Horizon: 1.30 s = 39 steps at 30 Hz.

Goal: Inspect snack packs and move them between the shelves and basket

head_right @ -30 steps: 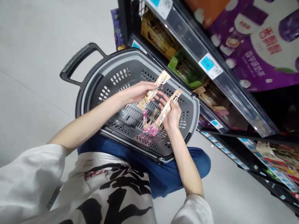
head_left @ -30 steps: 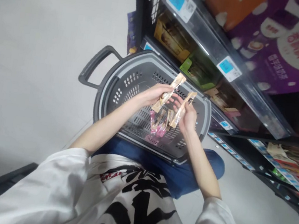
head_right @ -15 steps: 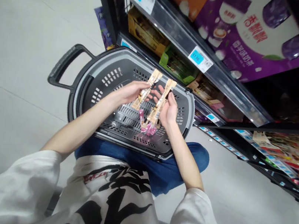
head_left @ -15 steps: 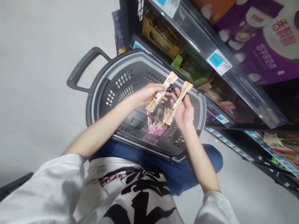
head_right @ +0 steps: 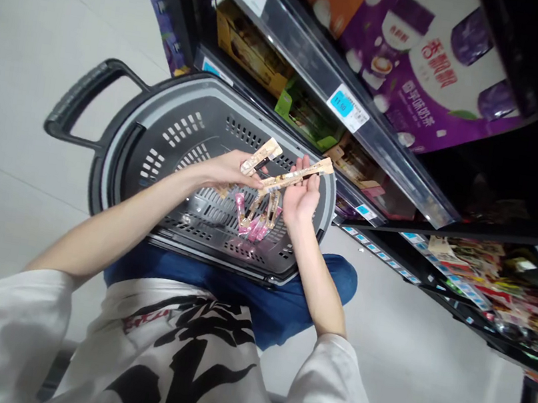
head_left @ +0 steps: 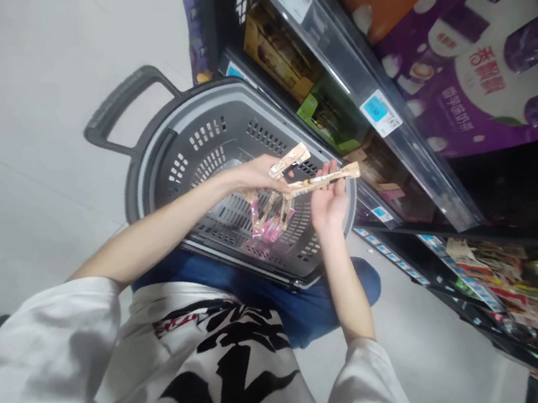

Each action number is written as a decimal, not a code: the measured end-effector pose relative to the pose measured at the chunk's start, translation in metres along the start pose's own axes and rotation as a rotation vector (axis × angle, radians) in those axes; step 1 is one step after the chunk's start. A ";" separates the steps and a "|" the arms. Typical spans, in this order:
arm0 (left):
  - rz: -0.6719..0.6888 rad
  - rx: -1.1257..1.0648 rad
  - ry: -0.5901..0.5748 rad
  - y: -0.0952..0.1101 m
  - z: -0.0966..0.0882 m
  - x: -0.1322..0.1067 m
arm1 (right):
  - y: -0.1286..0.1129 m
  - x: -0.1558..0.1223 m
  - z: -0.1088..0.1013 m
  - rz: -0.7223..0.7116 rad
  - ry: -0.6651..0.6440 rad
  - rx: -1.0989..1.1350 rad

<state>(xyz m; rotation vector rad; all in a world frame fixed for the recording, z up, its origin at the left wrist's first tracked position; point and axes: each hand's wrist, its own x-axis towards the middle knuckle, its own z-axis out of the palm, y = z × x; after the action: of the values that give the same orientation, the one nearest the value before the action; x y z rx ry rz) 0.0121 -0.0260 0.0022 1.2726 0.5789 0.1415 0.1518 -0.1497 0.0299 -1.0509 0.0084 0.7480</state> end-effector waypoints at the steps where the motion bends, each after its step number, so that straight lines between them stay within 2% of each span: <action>1: 0.020 0.038 0.030 0.000 0.000 0.001 | -0.001 0.002 -0.001 0.004 0.004 0.010; 5: 0.081 0.059 0.084 0.002 -0.001 0.002 | -0.004 0.009 -0.007 0.027 -0.015 -0.015; 12: 0.094 0.025 0.114 0.005 0.000 0.001 | -0.008 0.013 -0.010 0.048 -0.039 -0.156; 19: -0.021 -0.181 0.047 0.009 -0.002 -0.001 | -0.015 -0.002 0.000 0.087 -0.282 -0.226; 22: -0.024 -0.209 0.015 0.009 -0.003 -0.003 | -0.016 -0.006 0.003 0.084 -0.327 -0.218; 25: -0.037 -0.187 -0.009 0.009 0.001 -0.004 | -0.014 -0.006 0.004 0.047 -0.323 -0.190; 29: -0.099 -0.178 0.003 0.009 0.009 -0.004 | -0.010 -0.006 0.005 0.011 -0.262 -0.260; 32: -0.099 -0.290 -0.032 0.008 0.010 -0.002 | -0.004 -0.006 0.004 -0.003 -0.266 -0.263; 36: -0.037 -0.451 -0.152 0.012 0.006 -0.004 | 0.005 -0.004 0.001 0.059 -0.270 -0.294; 39: -0.002 -0.551 -0.181 0.019 0.006 -0.006 | 0.009 -0.003 -0.003 0.087 -0.248 -0.363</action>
<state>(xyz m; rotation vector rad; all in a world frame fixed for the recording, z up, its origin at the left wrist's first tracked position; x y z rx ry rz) 0.0139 -0.0283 0.0233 0.7393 0.3496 0.1684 0.1458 -0.1507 0.0226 -1.2996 -0.3057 0.9787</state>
